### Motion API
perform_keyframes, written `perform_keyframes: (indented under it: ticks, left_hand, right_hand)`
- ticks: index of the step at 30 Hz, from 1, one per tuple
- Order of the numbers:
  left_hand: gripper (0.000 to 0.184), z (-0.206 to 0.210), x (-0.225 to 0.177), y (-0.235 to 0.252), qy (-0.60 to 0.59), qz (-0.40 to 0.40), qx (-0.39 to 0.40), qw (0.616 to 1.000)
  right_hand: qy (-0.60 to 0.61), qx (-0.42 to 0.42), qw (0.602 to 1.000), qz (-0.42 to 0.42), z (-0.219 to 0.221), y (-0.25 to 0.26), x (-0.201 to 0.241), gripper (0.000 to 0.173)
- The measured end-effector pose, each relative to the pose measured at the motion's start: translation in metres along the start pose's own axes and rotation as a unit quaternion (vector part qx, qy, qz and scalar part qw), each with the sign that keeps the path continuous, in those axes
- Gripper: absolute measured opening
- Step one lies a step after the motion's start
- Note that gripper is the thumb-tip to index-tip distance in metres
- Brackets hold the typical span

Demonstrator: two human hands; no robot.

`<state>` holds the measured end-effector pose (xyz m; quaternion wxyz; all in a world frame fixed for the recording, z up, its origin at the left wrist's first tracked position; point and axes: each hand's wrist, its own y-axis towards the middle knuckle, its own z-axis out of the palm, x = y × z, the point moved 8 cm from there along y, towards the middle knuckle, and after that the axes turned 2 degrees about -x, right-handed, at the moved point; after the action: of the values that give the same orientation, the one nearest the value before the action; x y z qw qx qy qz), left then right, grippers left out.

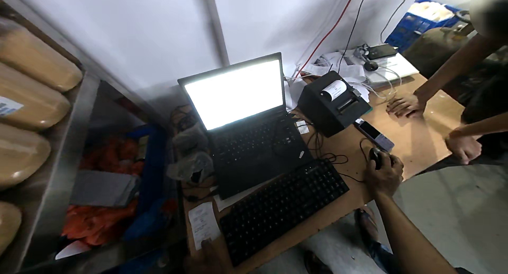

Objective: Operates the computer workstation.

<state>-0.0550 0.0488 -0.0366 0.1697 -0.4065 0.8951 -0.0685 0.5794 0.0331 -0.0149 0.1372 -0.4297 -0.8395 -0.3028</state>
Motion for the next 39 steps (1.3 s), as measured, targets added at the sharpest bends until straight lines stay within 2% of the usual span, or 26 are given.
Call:
perform_keyframes:
  ticks: [10,16,20,21,24,26,28,30,32,34,37,39]
  left_hand:
    - [0.07,-0.003,0.001,-0.001,-0.045,0.029,-0.031,0.998]
    - [0.072,-0.002,0.001,-0.001,-0.007,0.023,-0.013,1.0]
    - [0.071,-0.028,-0.023,-0.02,0.066,0.022,0.088,0.994]
    - [0.071,-0.029,-0.025,-0.021,0.074,0.02,0.092,0.993]
    - [0.077,-0.008,-0.006,-0.008,0.068,0.06,0.039,0.995]
    - [0.077,0.008,0.007,0.003,0.036,0.092,-0.002,0.995]
    - [0.074,0.004,0.002,0.001,0.015,0.065,0.008,0.998]
    - [0.071,-0.003,-0.008,-0.003,0.027,0.042,0.028,0.998]
    - [0.069,-0.006,-0.01,-0.006,0.031,0.035,0.038,0.998]
    - [0.07,-0.01,-0.011,-0.008,0.029,0.005,0.061,0.998]
    - [0.071,-0.007,-0.009,-0.005,0.011,-0.014,0.045,0.999]
    - [0.072,-0.003,-0.005,-0.002,0.005,-0.019,0.035,0.999]
  right_hand:
    - [0.004,0.012,1.0,0.005,-0.001,-0.001,0.004,0.041]
    - [-0.001,0.002,1.0,-0.007,-0.002,0.001,0.003,0.04]
    - [0.007,0.013,1.0,-0.012,-0.003,-0.001,0.007,0.045]
    - [0.015,0.012,1.0,-0.011,-0.004,-0.002,0.006,0.048]
    - [0.04,0.003,0.999,-0.001,-0.008,-0.003,0.0,0.058]
    - [0.061,-0.038,0.997,-0.016,-0.016,-0.002,0.0,0.061]
    - [0.094,-0.076,0.993,-0.015,-0.031,-0.013,0.002,0.058]
    - [0.139,-0.073,0.987,-0.021,-0.045,-0.042,0.02,0.051]
    - [0.135,0.052,0.988,-0.058,-0.054,-0.103,0.055,0.049]
    - [0.119,0.189,0.965,-0.135,-0.057,-0.188,0.095,0.054]
    - [0.162,0.219,0.919,-0.284,-0.061,-0.289,0.14,0.046]
    - [0.175,0.233,0.902,-0.317,-0.055,-0.32,0.152,0.043]
